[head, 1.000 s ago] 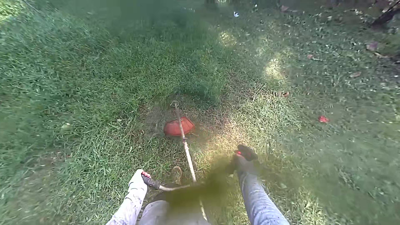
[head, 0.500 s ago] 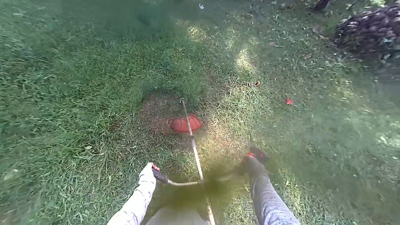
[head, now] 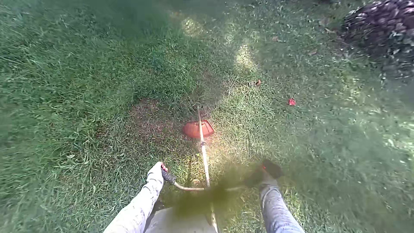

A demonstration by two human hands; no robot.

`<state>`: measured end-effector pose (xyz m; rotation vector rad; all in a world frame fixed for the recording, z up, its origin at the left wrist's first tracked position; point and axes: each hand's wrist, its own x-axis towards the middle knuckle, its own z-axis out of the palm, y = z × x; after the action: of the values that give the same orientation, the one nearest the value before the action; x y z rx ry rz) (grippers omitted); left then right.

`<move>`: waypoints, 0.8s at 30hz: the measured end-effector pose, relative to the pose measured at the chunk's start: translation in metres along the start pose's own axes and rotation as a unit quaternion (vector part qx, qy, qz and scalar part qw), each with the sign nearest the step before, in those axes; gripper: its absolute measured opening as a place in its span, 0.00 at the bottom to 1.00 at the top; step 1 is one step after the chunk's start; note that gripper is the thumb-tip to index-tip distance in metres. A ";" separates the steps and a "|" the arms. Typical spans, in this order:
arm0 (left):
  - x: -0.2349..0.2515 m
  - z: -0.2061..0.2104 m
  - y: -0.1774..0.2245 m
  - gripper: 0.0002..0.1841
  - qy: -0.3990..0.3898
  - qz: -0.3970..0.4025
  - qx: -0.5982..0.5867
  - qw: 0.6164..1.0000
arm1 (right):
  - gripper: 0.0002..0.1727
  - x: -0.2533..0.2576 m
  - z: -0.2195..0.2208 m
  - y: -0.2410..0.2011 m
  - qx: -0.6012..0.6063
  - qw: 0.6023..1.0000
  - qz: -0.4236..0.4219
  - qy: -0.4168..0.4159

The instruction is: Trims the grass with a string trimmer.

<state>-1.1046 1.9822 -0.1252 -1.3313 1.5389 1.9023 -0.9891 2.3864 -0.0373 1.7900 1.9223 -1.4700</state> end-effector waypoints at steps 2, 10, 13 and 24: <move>-0.012 -0.002 -0.005 0.13 0.007 0.020 -0.016 1.000 | 0.19 0.009 0.000 -0.015 0.011 1.000 -0.019 -0.010; -0.029 -0.028 -0.011 0.14 0.081 0.037 -0.162 0.983 | 0.18 0.051 0.040 -0.074 -0.030 0.986 -0.136 -0.096; -0.008 -0.054 -0.026 0.14 0.107 0.035 -0.230 0.967 | 0.18 0.074 0.076 -0.092 -0.016 0.974 -0.190 -0.125; -0.005 -0.148 -0.056 0.15 0.179 0.039 -0.400 0.898 | 0.20 -0.079 0.192 -0.169 -0.131 0.932 -0.264 -0.209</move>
<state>-0.9949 1.8700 -0.1479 -2.0683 0.9401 2.5941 -1.2001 2.2280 0.0075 0.7906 2.3091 -1.4763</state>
